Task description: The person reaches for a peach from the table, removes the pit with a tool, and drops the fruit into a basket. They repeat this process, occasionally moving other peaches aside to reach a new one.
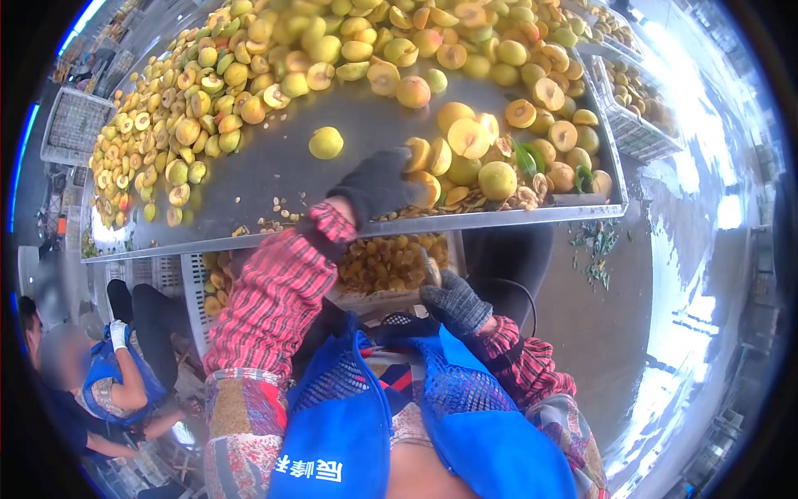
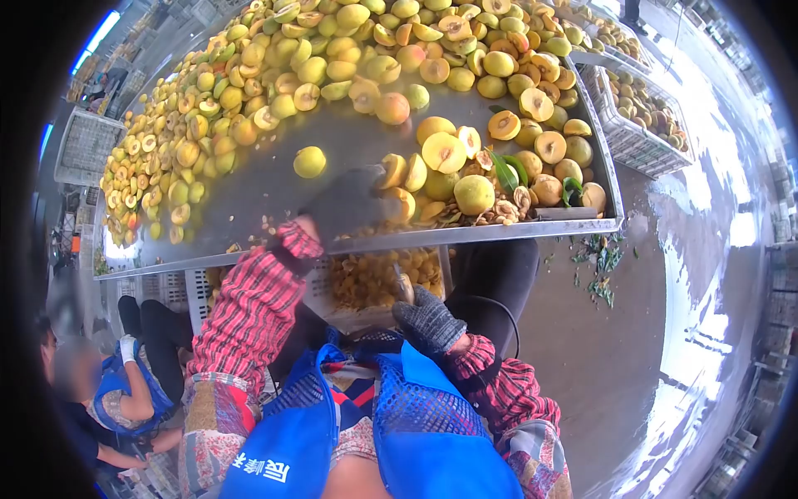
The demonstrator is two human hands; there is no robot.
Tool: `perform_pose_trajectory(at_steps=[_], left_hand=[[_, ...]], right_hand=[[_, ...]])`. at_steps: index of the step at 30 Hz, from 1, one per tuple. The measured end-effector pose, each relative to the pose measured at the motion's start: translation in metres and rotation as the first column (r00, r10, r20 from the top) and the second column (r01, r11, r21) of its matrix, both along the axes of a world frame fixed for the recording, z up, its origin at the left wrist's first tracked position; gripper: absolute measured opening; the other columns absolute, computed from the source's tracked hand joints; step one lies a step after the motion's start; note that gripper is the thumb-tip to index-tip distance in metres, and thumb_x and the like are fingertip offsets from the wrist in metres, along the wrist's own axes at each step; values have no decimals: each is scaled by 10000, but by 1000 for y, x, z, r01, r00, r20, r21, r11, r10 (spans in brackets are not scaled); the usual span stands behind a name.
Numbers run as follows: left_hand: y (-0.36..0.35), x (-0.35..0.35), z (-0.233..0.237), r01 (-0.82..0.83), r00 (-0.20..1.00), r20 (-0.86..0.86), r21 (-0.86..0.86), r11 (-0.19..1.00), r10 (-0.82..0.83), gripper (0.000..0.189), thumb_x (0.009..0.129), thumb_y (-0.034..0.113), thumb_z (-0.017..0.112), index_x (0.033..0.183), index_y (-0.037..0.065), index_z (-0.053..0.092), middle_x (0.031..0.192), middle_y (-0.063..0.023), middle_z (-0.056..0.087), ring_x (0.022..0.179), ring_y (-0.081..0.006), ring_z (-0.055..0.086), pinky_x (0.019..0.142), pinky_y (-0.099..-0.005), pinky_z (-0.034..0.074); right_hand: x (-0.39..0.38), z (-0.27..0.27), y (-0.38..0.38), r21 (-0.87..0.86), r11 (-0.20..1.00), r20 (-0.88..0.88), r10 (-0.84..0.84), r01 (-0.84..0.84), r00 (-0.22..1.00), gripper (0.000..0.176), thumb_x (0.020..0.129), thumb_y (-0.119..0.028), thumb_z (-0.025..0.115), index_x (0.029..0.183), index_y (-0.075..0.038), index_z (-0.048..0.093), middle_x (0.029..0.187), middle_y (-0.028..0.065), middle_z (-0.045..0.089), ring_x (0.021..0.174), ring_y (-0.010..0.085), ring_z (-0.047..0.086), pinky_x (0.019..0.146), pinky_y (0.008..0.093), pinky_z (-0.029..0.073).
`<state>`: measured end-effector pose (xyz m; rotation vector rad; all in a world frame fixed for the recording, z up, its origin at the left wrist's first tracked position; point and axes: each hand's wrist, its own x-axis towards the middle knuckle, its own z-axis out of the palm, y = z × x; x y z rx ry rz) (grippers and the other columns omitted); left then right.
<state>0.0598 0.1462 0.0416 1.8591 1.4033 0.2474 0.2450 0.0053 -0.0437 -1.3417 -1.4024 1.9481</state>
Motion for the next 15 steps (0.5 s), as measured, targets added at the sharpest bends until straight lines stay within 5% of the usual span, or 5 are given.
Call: perform_pose_trajectory(at_steps=[2, 4, 8, 12, 15], left_hand=[[-4, 16, -9, -58, 986, -151, 119, 991, 75, 388, 728, 265, 595, 959, -33, 505, 1032, -235, 512, 983, -323, 500, 788, -368, 399], [-1, 20, -15, -103, 985, -127, 120, 987, 118, 410, 721, 275, 605, 964, -37, 497, 1011, -233, 522, 963, -330, 510, 786, -371, 400], [-6, 26, -26, -229, 973, 30, 171, 958, 227, 483, 698, 305, 634, 982, -51, 472, 937, -233, 551, 894, -351, 541, 768, -380, 416], [-7, 51, -40, -364, 930, 65, 47, 930, 361, 636, 690, 302, 659, 1123, -59, 364, 970, -275, 537, 901, -374, 543, 757, -386, 432], [-2, 48, -38, -295, 955, 14, -19, 955, 295, 553, 706, 261, 643, 1094, -59, 414, 978, -225, 557, 879, -330, 561, 734, -360, 443]], right_hand=[[-1, 2, -1, 86, 996, -7, 28, -27, 1000, 160, 783, -172, 538, 764, -16, 514, 594, 21, 507, 525, 89, 479, 469, 234, 390], [-3, 12, -1, -131, 990, -34, -56, 51, 998, 177, 759, -172, 535, 802, -8, 483, 593, 47, 494, 519, 123, 481, 469, 278, 401], [-5, 11, 0, -119, 992, -21, -49, 46, 999, 175, 759, -172, 547, 800, -14, 486, 582, 37, 489, 511, 117, 475, 459, 276, 398], [-10, 10, -1, -128, 987, 26, -93, 95, 995, 163, 761, -161, 556, 800, -22, 480, 581, 21, 481, 502, 108, 465, 453, 269, 396], [-10, 10, 1, -59, 996, 54, -56, 59, 997, 129, 764, -134, 550, 757, -40, 462, 586, 12, 467, 501, 105, 460, 455, 263, 396]])
